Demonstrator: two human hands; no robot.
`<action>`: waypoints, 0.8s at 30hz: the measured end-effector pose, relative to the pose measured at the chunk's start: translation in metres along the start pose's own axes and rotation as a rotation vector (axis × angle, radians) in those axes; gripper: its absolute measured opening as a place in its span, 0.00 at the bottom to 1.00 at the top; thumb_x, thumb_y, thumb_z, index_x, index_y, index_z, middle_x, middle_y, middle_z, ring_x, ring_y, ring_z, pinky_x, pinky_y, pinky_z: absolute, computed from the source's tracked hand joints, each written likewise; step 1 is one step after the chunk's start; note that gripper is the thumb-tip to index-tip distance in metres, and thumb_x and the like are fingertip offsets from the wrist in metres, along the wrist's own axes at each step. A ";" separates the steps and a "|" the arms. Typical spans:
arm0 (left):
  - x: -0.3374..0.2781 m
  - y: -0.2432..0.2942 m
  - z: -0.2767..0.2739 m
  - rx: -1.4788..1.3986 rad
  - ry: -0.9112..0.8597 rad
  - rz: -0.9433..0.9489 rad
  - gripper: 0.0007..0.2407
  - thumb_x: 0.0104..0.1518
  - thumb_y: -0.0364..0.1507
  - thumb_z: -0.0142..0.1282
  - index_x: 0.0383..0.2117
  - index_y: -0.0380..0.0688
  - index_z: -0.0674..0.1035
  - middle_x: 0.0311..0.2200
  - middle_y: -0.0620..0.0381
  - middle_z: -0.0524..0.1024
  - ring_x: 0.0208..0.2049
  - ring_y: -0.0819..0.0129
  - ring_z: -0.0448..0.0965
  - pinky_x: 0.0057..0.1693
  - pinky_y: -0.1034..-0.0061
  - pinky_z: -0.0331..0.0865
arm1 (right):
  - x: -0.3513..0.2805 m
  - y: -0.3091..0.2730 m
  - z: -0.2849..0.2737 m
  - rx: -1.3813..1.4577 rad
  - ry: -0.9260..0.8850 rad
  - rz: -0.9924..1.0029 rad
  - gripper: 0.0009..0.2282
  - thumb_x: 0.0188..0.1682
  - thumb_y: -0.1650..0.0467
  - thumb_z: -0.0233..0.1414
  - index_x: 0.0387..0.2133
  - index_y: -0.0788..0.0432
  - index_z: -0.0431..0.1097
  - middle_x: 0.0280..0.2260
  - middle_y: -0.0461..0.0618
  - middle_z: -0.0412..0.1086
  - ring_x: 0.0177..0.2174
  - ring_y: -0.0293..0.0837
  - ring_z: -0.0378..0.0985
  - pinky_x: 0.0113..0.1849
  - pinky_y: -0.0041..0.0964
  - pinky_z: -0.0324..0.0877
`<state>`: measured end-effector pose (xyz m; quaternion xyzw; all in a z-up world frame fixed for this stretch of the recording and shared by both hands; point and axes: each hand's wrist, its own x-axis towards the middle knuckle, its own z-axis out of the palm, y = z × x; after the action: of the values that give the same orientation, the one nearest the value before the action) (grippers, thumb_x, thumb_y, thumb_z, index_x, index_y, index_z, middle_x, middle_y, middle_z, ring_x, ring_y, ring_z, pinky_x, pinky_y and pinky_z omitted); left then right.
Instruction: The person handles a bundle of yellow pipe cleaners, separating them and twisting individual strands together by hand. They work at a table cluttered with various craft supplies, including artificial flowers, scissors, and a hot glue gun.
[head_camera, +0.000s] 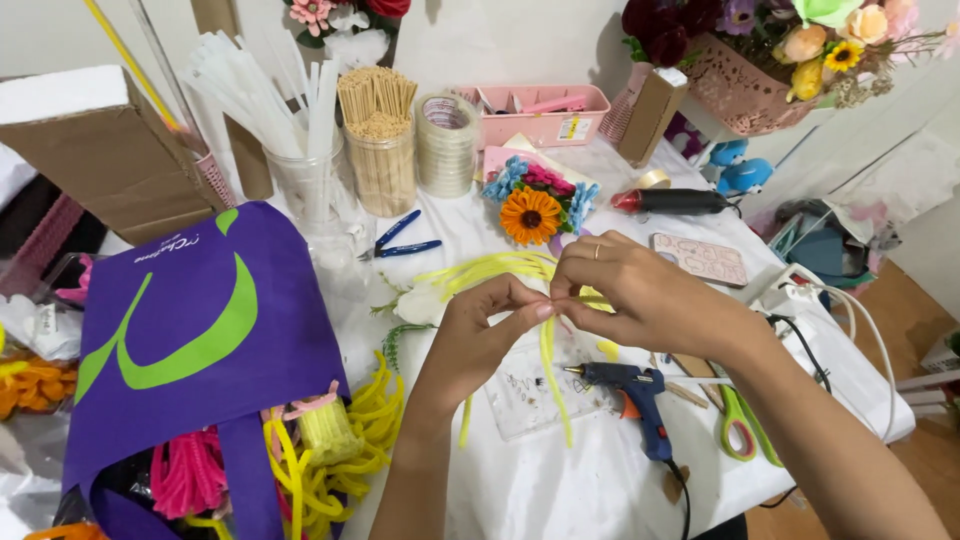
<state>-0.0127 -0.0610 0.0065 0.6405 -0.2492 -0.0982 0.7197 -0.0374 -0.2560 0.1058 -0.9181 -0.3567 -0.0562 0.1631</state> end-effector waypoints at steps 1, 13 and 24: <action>0.000 0.000 -0.002 -0.054 0.004 0.014 0.07 0.58 0.32 0.63 0.34 0.42 0.84 0.31 0.55 0.83 0.41 0.72 0.81 0.54 0.69 0.72 | 0.003 0.002 0.002 0.075 0.033 -0.005 0.06 0.48 0.72 0.56 0.22 0.56 0.70 0.22 0.46 0.68 0.29 0.49 0.75 0.39 0.43 0.69; 0.005 -0.025 -0.016 -0.069 0.143 -0.007 0.08 0.56 0.31 0.65 0.34 0.39 0.85 0.23 0.53 0.81 0.30 0.73 0.81 0.45 0.76 0.76 | 0.025 -0.004 0.001 0.099 0.237 -0.002 0.07 0.49 0.72 0.56 0.39 0.60 0.74 0.38 0.55 0.74 0.42 0.59 0.78 0.47 0.53 0.68; 0.001 -0.004 -0.025 -0.276 0.478 0.024 0.06 0.55 0.25 0.63 0.32 0.34 0.83 0.28 0.53 0.83 0.31 0.69 0.83 0.43 0.76 0.80 | 0.030 -0.004 0.093 2.022 0.844 -0.323 0.23 0.54 0.61 0.43 0.08 0.53 0.52 0.07 0.42 0.46 0.08 0.36 0.49 0.66 0.55 0.43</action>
<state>0.0015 -0.0402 0.0017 0.5385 -0.0642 0.0310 0.8396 -0.0190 -0.2020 0.0260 -0.2114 -0.2695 -0.0681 0.9370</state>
